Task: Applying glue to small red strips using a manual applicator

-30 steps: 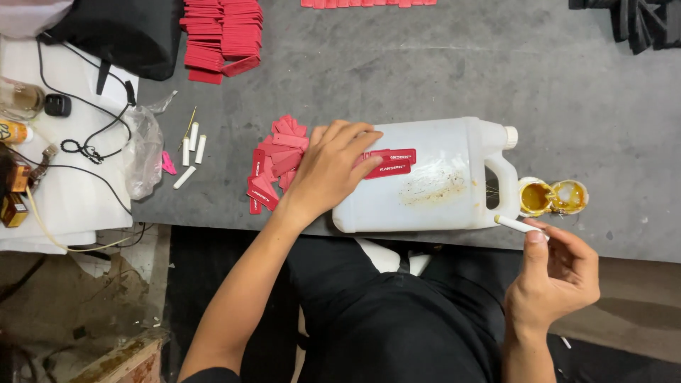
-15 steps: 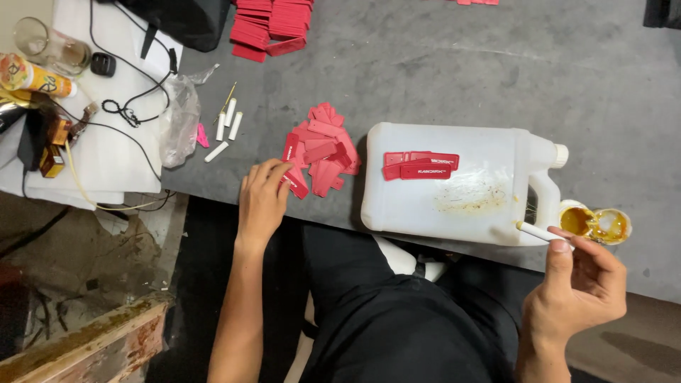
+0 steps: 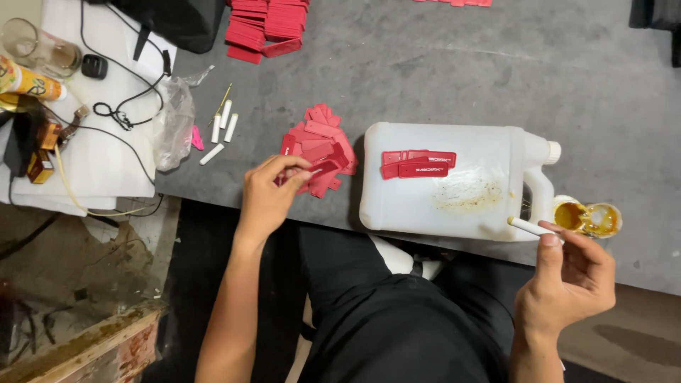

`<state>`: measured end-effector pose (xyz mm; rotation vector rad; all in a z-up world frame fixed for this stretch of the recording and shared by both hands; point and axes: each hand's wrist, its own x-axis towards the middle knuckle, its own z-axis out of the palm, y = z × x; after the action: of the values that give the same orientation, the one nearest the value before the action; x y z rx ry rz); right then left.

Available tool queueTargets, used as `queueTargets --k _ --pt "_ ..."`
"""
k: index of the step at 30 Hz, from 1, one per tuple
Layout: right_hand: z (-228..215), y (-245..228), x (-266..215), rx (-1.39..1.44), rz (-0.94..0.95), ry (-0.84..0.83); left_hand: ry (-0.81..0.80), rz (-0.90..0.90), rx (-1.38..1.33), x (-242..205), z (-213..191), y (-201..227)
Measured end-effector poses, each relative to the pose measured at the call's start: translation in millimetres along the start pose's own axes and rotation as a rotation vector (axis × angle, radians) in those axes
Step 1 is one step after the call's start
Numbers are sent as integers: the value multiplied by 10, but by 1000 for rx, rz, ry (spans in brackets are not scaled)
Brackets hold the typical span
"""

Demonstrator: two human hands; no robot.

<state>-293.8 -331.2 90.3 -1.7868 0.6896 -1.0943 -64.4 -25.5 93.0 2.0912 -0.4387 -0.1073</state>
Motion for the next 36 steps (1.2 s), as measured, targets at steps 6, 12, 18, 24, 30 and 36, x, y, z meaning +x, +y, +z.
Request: queueTargets --k 6,12,18,24,30,36 --pt "-36 -20 -4 38 10 23 -142 243 9 220 945 602" --pt "-160 -75 -11 2 44 97 -34 424 528 292 1259 668" --pt "-241 53 3 -43 92 114 -180 523 547 363 1286 599" --pt "-67 40 176 281 429 100 -217 600 285 313 1250 763" --pt "618 -9 249 746 623 46 -116 602 208 139 1465 563" --pt "1213 -283 221 815 785 -10 5 744 349 84 1532 695"
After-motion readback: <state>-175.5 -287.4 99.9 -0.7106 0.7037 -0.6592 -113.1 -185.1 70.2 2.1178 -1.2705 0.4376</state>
